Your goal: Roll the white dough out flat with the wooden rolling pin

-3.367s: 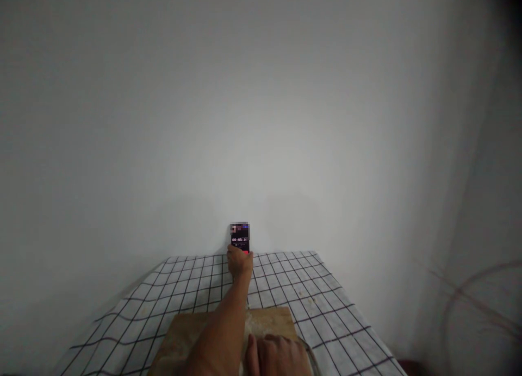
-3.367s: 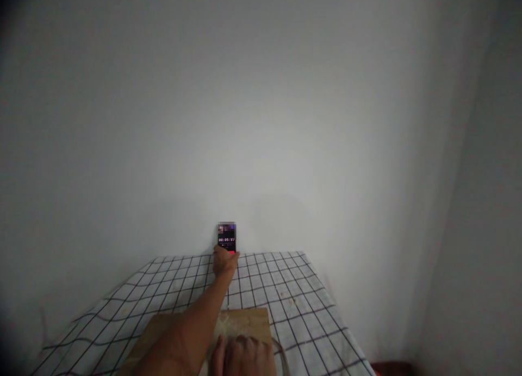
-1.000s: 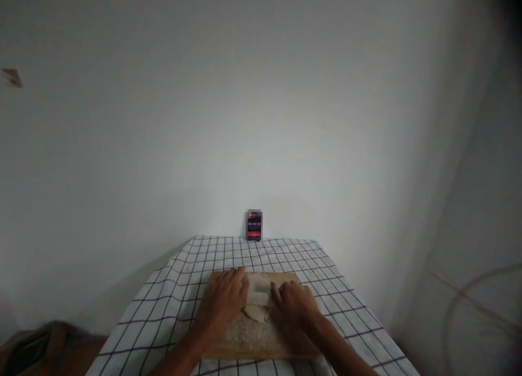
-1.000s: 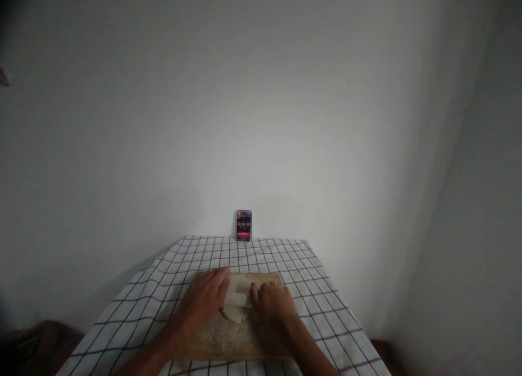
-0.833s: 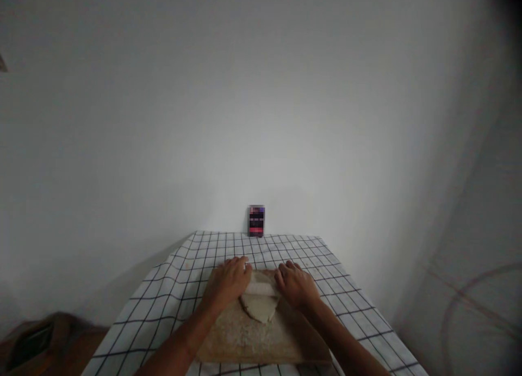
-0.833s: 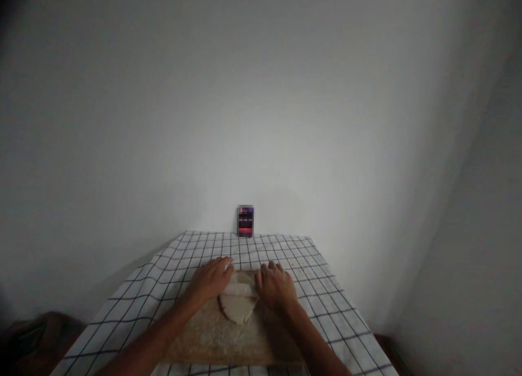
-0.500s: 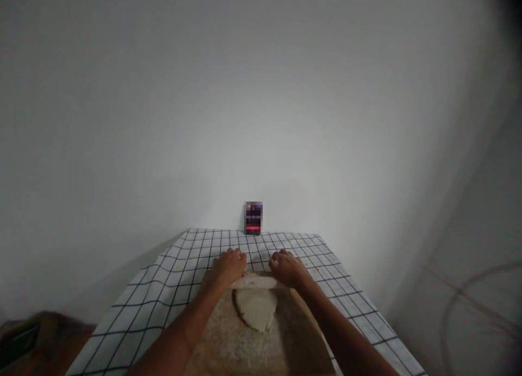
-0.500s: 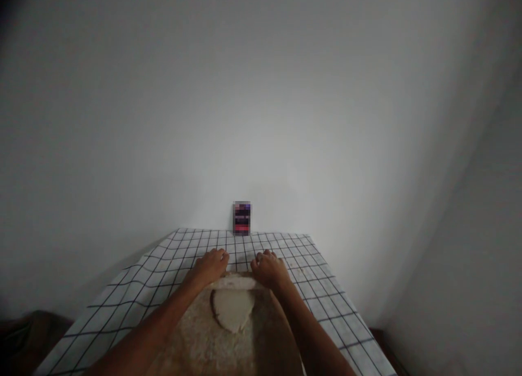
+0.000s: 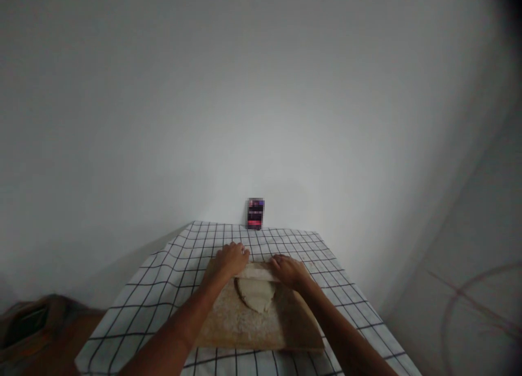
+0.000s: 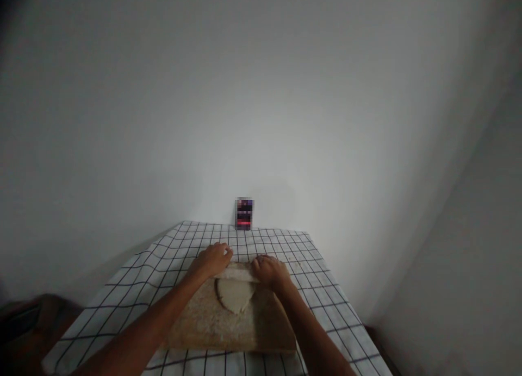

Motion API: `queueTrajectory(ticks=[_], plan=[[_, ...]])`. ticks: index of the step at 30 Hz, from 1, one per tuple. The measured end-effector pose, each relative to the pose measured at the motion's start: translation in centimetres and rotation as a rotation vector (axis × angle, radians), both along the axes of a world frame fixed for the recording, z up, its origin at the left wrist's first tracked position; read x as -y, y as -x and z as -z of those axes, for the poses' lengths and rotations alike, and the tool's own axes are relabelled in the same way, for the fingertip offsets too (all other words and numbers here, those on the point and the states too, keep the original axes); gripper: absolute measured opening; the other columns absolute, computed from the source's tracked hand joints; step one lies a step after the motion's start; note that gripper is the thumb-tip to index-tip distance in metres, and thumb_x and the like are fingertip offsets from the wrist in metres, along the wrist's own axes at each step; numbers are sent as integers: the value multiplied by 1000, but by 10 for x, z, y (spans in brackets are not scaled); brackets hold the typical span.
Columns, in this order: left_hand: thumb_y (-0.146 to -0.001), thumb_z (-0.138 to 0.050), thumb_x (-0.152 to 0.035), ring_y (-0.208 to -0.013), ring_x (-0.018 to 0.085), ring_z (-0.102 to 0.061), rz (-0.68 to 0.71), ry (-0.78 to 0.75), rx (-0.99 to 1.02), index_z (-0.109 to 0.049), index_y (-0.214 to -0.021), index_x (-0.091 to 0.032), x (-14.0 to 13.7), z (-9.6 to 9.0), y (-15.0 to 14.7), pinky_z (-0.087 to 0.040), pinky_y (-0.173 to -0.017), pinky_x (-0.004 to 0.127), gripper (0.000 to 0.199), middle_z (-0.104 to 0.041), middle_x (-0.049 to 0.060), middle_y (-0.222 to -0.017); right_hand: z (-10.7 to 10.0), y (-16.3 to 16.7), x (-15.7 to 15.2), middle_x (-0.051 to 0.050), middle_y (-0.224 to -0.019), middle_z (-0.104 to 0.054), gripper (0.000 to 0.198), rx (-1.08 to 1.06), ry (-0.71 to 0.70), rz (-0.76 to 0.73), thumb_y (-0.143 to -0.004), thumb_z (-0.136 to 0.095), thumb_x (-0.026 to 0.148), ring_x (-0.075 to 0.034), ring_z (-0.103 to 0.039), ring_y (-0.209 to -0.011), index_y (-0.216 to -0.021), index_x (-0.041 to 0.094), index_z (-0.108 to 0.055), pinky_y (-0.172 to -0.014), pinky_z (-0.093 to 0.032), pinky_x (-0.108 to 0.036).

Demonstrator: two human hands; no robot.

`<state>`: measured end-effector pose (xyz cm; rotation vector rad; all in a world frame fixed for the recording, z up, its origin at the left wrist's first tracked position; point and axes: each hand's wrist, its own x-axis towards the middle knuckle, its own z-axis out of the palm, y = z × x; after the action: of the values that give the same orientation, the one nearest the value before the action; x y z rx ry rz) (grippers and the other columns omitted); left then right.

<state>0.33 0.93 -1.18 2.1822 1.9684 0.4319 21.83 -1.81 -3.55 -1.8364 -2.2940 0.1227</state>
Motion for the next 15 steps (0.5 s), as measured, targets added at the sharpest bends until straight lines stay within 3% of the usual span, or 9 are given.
queueTrajectory(ticks=[5,10,15], plan=[[-106,-52,-32,-131,32,-70,51,-68,-10,-76,-124,-23,24,2,3,-54,-108,45,31,-78,14,-137,5,4,32,-11,-146,-75,48,-23,-80,2,-118,-32,37,-25,-68,-136,-128,23,-77,-112,-50,-36],[-106,-50,-26,-130,32,-70,113,-129,-74,-72,-133,-23,49,6,7,-53,-108,46,35,-77,15,-138,11,11,68,-10,-141,-75,44,-83,-175,21,-118,-31,37,-25,-68,-130,-136,24,-70,-106,-52,-36],[-105,-46,-28,-128,34,-72,128,-9,-84,-73,-131,-24,58,-9,9,-53,-108,49,38,-79,14,-136,12,17,86,-13,-127,-78,44,-50,-232,100,-117,-35,41,-28,-70,-123,-117,20,-74,-105,-51,-39]])
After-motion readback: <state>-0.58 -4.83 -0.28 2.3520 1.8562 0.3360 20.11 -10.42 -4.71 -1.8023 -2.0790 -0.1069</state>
